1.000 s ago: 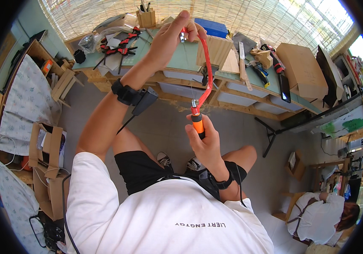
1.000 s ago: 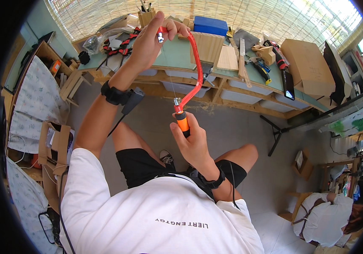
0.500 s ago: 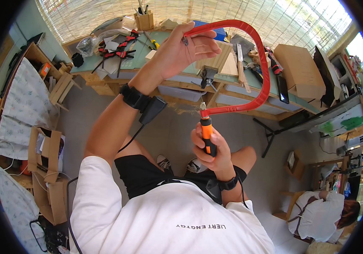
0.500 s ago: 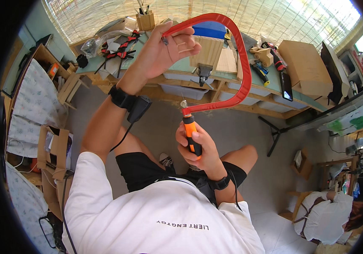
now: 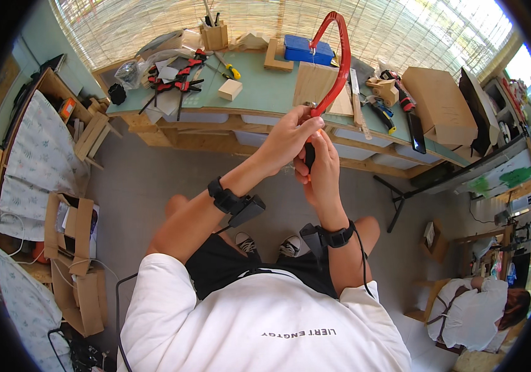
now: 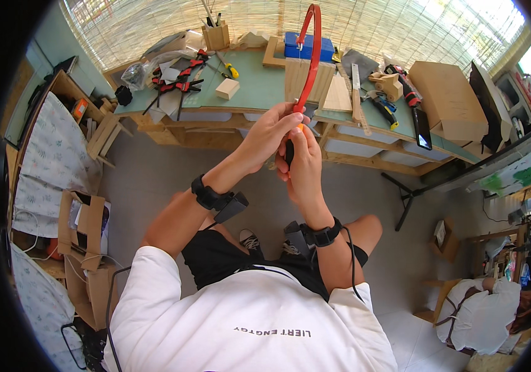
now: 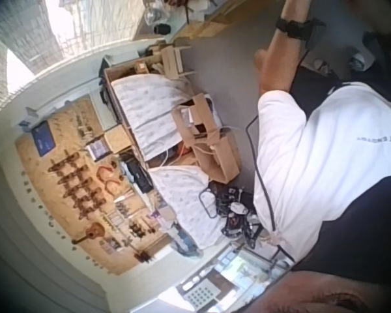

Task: The person saws a piece of wood held in a clamp on a workbench. Using a coping saw and a separate saw blade, they repeatedly move the tools back and forth through the wood to create a cut.

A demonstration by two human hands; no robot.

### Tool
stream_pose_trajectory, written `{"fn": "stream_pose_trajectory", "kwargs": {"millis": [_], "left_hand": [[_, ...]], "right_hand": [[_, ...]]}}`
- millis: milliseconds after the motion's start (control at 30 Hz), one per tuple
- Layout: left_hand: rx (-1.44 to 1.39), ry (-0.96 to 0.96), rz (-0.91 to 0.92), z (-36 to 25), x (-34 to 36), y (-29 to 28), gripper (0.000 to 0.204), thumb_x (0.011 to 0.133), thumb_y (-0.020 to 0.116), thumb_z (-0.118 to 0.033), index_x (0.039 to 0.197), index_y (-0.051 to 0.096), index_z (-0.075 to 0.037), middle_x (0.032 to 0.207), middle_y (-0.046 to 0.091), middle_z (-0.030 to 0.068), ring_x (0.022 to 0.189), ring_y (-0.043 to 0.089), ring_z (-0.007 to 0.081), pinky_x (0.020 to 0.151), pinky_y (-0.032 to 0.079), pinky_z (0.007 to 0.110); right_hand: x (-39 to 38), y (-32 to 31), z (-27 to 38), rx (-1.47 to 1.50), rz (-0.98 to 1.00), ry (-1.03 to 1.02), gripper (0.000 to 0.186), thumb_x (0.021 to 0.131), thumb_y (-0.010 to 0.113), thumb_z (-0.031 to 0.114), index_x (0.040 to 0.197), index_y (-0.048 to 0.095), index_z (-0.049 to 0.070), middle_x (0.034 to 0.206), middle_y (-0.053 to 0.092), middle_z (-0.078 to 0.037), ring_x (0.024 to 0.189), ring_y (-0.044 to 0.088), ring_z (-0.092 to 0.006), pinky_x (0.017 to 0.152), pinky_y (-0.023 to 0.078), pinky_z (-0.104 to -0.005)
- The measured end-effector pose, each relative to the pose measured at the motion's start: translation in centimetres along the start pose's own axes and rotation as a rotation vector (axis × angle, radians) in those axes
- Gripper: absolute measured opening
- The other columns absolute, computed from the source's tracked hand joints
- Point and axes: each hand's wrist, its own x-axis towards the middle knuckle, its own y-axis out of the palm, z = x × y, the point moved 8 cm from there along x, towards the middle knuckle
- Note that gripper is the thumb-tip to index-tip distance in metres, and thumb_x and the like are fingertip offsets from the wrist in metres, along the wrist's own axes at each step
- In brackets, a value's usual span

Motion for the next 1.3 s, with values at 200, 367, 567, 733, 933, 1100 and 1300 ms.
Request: {"fn": "stream_pose_trajectory", "kwargs": {"millis": [200,367,567,733,933,1100,1300], "left_hand": [[-0.017,0.039,-0.053,0.3,1.7,-0.4,0.04,0.103,0.052,-0.035,0.125,0.055,-0.001,0.11,0.062,0.0058,0.077,0.058,0.0056,0.056,0.048,0.02],[-0.094,-0.017,-0.053,0.8,2.1,-0.9,0.033,0.104,0.048,-0.031,0.115,0.06,-0.002,0.102,0.063,0.0054,0.077,0.058,0.006,0.056,0.05,0.021],[-0.392,-0.027,-0.016,1.6,1.8,-0.3,0.031,0.103,0.047,-0.027,0.111,0.062,-0.001,0.104,0.065,0.0088,0.091,0.067,0.0171,0.072,0.058,0.029],[-0.502,-0.129,0.01,2.1,1.8,-0.3,0.03,0.101,0.05,-0.028,0.107,0.062,-0.001,0.104,0.066,0.0109,0.098,0.068,0.0256,0.08,0.059,0.036],[-0.602,-0.162,-0.046,2.6,1.2,1.1,0.028,0.098,0.053,-0.03,0.096,0.059,-0.003,0.093,0.066,0.0099,0.091,0.071,0.0246,0.067,0.06,0.035],[-0.671,-0.194,-0.024,2.5,0.9,2.1,0.028,0.098,0.054,-0.031,0.094,0.058,-0.003,0.092,0.066,0.0113,0.089,0.071,0.0258,0.072,0.059,0.035],[-0.599,-0.141,-0.085,2.1,3.8,0.7,0.029,0.098,0.056,-0.034,0.09,0.059,-0.006,0.079,0.063,0.0088,0.078,0.071,0.0238,0.059,0.058,0.034]], "right_hand": [[1.3,0.4,0.5,-0.033,-0.026,-0.037,0.022,0.106,0.044,0.029,0.099,0.053,0.01,0.073,0.051,0.001,0.047,0.043,-0.0053,0.036,0.031,-0.0209],[1.8,0.2,0.2,-0.103,-0.06,-0.053,0.021,0.105,0.046,0.026,0.108,0.057,0.009,0.074,0.054,0.001,0.051,0.048,-0.0056,0.039,0.036,-0.0208],[1.8,0.0,-0.7,0.143,-0.161,0.101,0.012,0.102,0.051,0.022,0.1,0.055,0.011,0.078,0.054,0.001,0.052,0.048,-0.0068,0.038,0.036,-0.0222],[2.7,0.5,-0.6,0.174,0.042,0.095,0.015,0.101,0.052,0.024,0.092,0.053,0.012,0.076,0.053,0.001,0.05,0.046,-0.0061,0.037,0.033,-0.0217],[1.2,-0.1,-0.9,0.187,-0.055,0.127,0.017,0.101,0.051,0.027,0.093,0.052,0.012,0.073,0.052,0.0,0.046,0.042,-0.0056,0.034,0.028,-0.0199],[0.5,0.2,0.0,0.259,0.011,0.125,0.014,0.102,0.05,0.026,0.095,0.052,0.013,0.073,0.053,-0.001,0.045,0.041,-0.0061,0.032,0.027,-0.0199],[4.3,-0.2,0.1,0.245,-0.038,0.108,0.011,0.101,0.053,0.022,0.093,0.051,0.015,0.072,0.052,0.001,0.044,0.041,-0.004,0.032,0.028,-0.0185]]}}
